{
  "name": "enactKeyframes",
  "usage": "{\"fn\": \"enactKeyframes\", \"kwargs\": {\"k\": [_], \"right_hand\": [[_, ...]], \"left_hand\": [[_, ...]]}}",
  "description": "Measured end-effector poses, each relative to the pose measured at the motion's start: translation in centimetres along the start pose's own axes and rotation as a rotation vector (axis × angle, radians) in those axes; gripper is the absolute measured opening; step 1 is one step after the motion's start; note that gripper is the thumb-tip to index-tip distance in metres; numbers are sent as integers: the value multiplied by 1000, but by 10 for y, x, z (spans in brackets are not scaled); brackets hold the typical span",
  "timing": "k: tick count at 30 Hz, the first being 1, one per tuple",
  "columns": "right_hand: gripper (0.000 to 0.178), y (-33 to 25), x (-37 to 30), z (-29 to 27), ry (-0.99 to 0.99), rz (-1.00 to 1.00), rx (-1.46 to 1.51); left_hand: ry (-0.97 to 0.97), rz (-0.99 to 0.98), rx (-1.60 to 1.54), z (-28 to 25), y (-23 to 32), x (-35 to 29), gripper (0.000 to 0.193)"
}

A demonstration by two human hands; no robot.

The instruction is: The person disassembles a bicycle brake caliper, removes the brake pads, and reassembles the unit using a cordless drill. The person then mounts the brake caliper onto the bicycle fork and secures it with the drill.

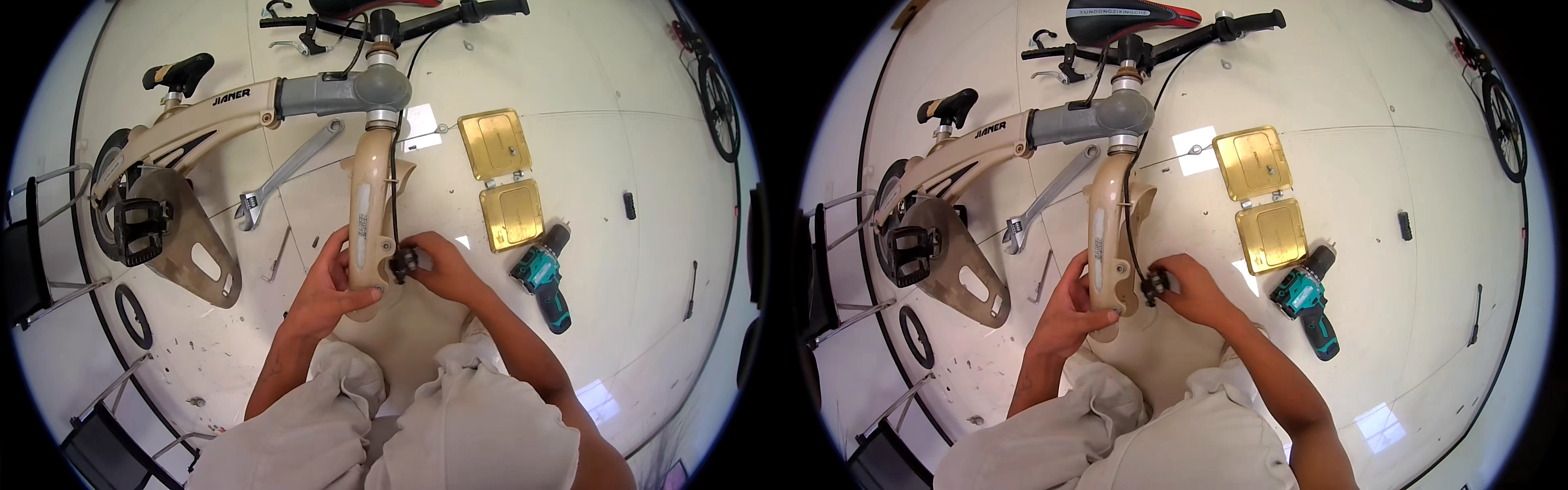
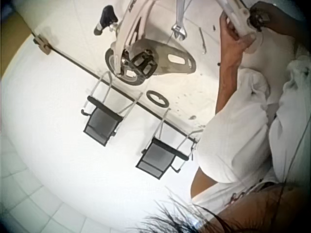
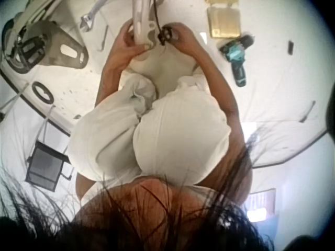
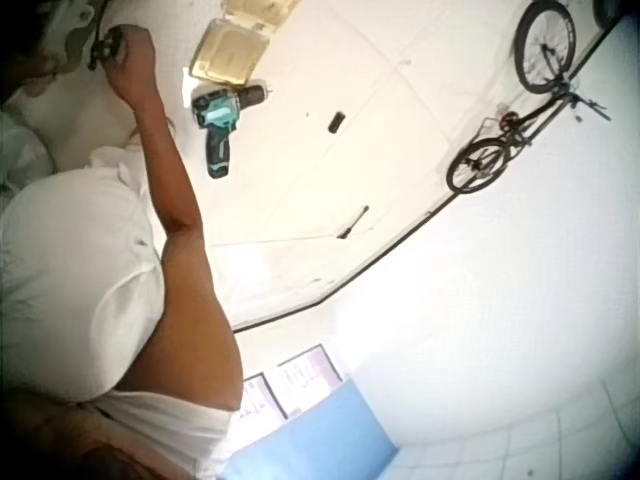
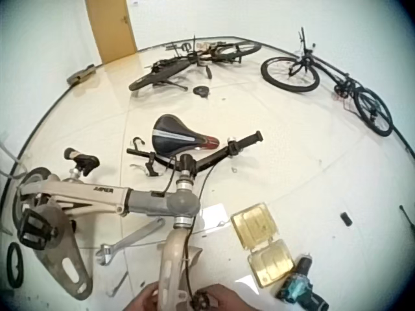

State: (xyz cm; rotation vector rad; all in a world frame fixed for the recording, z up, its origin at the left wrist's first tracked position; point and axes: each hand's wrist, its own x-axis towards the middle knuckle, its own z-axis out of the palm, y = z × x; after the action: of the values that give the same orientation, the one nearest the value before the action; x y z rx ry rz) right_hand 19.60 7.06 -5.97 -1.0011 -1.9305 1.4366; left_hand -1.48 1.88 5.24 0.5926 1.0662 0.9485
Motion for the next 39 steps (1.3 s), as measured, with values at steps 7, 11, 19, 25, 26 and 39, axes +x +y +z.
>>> {"fn": "enactKeyframes", "kwargs": {"k": [7,11,19,25,26,39], "right_hand": [[48,-28,-41,-7,-188,325,543],[38,-65,-31,-12,-431,647,824],[31,-62,-44,7,-394,560,1444],[35,-61,-44,1,-221,437,1397],[36,-62,-44,-1,-171,415,1362],[60,-14,-19,-27,124,404,1555]], "left_hand": [[-4,-30,-16,0,-2,0,93],[-6,-41,-18,-4,0,0,91],[60,-48,-161,-7,-11,2,61],[54,-17,-133,-3,-15,8,45],[61,-24,-128,-2,-13,7,45],[51,-46,-125,4,-12,6,46]]}}
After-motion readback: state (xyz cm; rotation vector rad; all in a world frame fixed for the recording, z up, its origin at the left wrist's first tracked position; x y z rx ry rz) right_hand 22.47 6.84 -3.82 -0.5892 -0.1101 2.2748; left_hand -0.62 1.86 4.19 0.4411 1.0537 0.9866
